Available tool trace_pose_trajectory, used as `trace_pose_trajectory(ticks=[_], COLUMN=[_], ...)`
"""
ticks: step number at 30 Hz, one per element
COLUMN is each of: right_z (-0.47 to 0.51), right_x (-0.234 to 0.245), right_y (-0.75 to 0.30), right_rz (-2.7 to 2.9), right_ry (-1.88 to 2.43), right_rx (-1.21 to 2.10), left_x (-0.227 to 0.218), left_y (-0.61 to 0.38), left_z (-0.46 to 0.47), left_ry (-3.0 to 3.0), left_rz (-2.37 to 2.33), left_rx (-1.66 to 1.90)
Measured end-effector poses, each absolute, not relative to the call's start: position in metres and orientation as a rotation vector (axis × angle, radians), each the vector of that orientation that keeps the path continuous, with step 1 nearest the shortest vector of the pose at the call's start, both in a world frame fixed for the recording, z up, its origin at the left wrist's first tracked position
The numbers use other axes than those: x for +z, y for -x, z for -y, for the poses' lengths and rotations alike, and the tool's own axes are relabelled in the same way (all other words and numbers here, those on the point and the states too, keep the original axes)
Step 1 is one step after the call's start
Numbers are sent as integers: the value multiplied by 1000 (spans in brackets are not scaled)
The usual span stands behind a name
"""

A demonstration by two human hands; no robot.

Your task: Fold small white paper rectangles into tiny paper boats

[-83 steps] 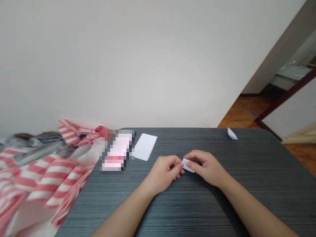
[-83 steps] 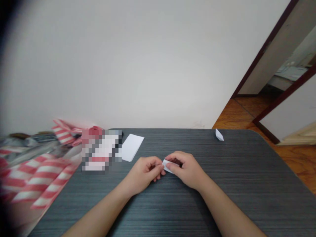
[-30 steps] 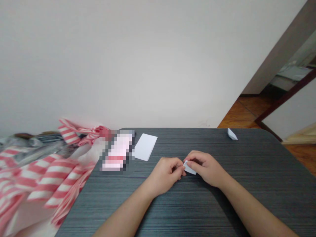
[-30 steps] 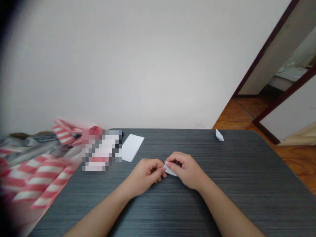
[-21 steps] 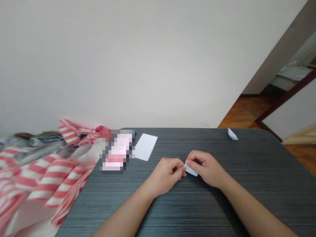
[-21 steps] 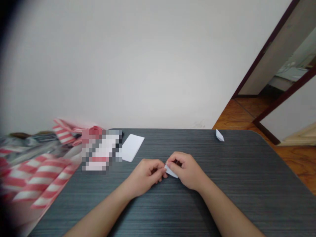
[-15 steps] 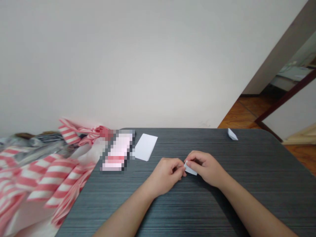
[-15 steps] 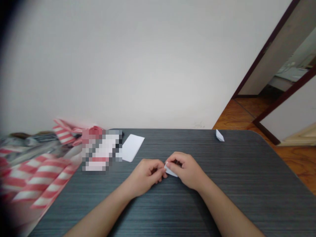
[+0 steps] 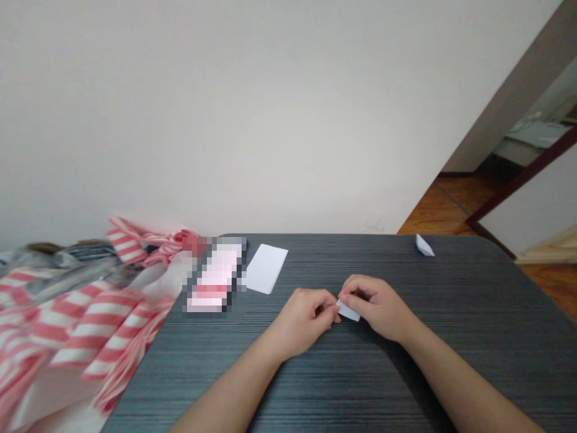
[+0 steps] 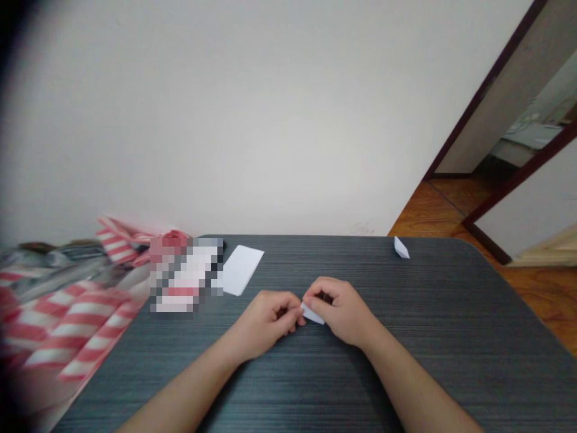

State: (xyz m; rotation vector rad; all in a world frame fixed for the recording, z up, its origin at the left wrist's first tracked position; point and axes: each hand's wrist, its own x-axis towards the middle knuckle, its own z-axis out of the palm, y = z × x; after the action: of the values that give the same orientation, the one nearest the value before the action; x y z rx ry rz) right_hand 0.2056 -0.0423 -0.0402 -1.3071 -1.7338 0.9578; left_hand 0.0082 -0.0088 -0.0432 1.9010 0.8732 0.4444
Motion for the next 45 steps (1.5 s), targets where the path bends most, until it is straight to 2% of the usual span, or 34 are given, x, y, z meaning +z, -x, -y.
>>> trace_pose_trajectory(ticks=[21,36,45], right_z=[42,42,43], right_x=[-37,-33,-36], right_y=[-209,-207,-206], right_rz=[1797,1829,1820], right_ry=[1312,1344,1338], right_rx=[909,869,877], left_x=[-42,-53,-43], left_y=[-10,-8,-9], left_z=[9,9,9], left_ry=[-1674,-1790,-1764], left_rz=[-863,-862,-868], left_rx=[504,499,455])
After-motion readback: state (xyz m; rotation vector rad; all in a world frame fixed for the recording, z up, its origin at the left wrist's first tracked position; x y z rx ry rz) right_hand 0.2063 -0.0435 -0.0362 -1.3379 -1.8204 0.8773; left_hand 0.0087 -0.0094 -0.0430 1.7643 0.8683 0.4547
